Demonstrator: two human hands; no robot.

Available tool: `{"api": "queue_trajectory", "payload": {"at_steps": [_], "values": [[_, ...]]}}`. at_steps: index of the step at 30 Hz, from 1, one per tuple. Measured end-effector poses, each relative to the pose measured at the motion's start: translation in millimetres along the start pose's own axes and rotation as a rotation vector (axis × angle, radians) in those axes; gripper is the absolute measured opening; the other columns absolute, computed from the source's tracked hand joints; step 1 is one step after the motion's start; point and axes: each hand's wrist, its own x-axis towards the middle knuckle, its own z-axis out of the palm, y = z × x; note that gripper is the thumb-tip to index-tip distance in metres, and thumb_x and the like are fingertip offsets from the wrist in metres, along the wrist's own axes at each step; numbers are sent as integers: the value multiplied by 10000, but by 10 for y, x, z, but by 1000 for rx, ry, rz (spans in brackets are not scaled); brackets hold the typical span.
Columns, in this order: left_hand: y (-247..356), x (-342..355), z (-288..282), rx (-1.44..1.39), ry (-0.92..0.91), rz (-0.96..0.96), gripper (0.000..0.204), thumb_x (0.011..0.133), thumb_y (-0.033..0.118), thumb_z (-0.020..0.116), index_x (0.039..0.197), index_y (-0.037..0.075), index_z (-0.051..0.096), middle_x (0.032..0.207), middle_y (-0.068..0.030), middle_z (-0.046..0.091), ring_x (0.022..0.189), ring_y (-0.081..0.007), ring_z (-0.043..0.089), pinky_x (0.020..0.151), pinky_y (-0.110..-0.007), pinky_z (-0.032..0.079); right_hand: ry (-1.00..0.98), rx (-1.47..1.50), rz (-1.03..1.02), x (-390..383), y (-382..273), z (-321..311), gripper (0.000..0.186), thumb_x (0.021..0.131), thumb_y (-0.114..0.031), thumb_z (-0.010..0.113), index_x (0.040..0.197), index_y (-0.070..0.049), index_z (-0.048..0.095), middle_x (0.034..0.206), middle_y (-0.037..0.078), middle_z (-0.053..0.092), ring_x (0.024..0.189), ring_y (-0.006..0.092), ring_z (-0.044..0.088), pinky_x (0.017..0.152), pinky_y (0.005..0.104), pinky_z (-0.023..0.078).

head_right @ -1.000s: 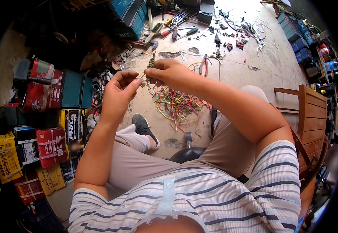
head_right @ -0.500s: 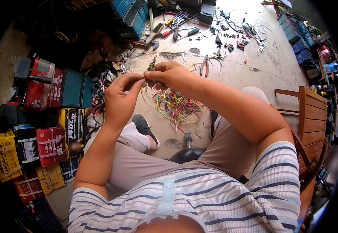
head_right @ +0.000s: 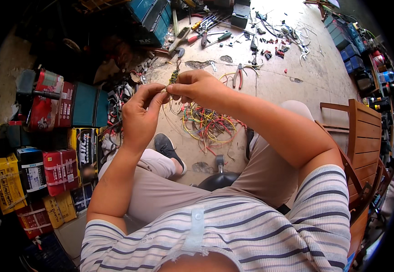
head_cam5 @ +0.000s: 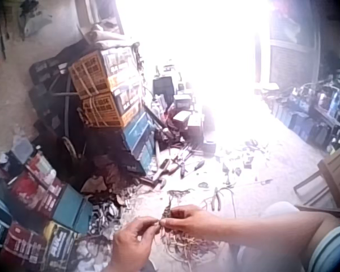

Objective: The person sits on the floor and manipulates a bundle of multicolored wires, twisting and separating strands by hand. They repeatedly adjust the wire bundle and appear to be preparing or repairing a connection.

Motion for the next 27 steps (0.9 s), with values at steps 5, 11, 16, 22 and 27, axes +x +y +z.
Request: {"api": "queue_trajectory", "payload": {"at_steps": [5, 11, 16, 22, 27], "values": [[12, 25, -40, 81, -28, 112, 52, 847, 54, 612, 891, 29, 627, 780, -112, 634, 645, -207, 612, 585, -297, 474, -23, 2, 26, 3, 33, -34, 322, 868, -339, 630, 845, -19, 641, 734, 4, 594, 666, 68, 524, 592, 222, 415], [36, 27, -46, 53, -34, 36, 45, 849, 49, 598, 879, 19, 615, 783, -118, 618, 635, -225, 596, 579, -305, 467, -46, 49, 70, -21, -17, -39, 270, 878, -300, 639, 843, -33, 629, 731, -26, 562, 678, 49, 495, 622, 208, 393], [50, 24, -60, 97, -43, 63, 53, 848, 55, 595, 864, 5, 603, 770, -124, 608, 636, -236, 591, 585, -316, 463, -73, 33, 18, -16, -5, -9, 232, 850, -249, 679, 824, -27, 614, 724, -26, 561, 691, 44, 499, 621, 208, 390], [25, 17, -63, 78, -73, -12, 72, 877, 50, 580, 900, -13, 606, 776, -61, 626, 683, -90, 603, 613, -224, 471, -48, -38, -117, 19, 124, -4, 239, 809, -214, 714, 799, 1, 609, 692, -11, 562, 647, 43, 477, 565, 215, 386], [20, 23, -58, 16, -64, -74, 81, 857, 72, 588, 869, -5, 610, 757, -83, 621, 648, -133, 603, 597, -257, 475, 7, -79, -127, 22, 139, 0, 219, 810, -182, 711, 827, 13, 615, 724, -2, 586, 663, 49, 504, 589, 209, 410]]}}
